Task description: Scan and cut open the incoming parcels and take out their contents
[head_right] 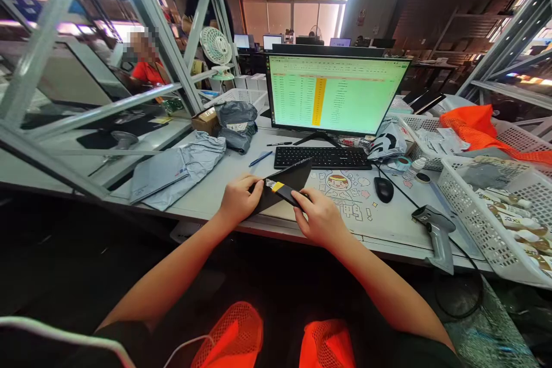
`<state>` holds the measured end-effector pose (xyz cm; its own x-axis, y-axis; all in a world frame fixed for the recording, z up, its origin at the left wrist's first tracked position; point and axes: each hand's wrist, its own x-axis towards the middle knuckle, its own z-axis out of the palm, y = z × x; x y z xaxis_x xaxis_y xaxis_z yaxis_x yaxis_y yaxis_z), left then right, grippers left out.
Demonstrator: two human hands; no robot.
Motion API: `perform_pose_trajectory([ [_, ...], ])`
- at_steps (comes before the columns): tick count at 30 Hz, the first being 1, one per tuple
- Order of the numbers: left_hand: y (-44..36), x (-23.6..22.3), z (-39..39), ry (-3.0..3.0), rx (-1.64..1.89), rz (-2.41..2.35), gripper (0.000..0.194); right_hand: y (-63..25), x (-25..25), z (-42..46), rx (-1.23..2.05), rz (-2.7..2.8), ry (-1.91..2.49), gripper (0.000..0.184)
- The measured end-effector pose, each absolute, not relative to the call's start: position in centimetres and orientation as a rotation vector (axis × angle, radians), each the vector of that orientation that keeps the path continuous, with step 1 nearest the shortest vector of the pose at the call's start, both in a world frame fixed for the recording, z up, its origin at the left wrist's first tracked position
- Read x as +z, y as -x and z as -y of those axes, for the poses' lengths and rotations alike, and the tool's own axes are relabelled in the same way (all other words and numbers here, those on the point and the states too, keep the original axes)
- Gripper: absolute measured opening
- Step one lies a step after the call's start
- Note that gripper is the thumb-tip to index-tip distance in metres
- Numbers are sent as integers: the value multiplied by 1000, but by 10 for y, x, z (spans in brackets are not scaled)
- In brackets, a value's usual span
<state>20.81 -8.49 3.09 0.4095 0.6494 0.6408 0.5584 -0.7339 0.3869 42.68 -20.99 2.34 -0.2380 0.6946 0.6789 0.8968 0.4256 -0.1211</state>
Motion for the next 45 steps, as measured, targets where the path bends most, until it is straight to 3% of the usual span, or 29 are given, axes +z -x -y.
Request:
perform_pose_trajectory([
  [6,-199,30,82,-2819,934,-1088,21,-427,27,207,-499,2033,1447,43],
  [12,-197,27,90,-2898,942,-1035,23,-441,37,197,-499,2116,1450,45],
  [17,-184,23,104,-2912,1048,-910,20,-544,57,182,-606,1665,2034,47],
  [22,-171,29,101,-2909,1087,-929,16,-608,38,186,-497,1442,2070,50],
  [29,-186,31,110,-3028,1033,-826,24,-538,-45,184,-163,1589,2334,43],
  [32,-192,24,124,-3055,1098,-785,20,-507,-27,194,-306,1543,2137,35],
  [36,-205,20,144,-3113,1096,-767,17,-442,19,221,-417,1836,1419,26],
  [40,-216,22,156,-3145,1085,-732,14,-402,31,230,-468,2046,1418,19],
  [45,-217,18,160,-3120,1090,-716,11,-410,20,225,-545,2129,1440,25],
])
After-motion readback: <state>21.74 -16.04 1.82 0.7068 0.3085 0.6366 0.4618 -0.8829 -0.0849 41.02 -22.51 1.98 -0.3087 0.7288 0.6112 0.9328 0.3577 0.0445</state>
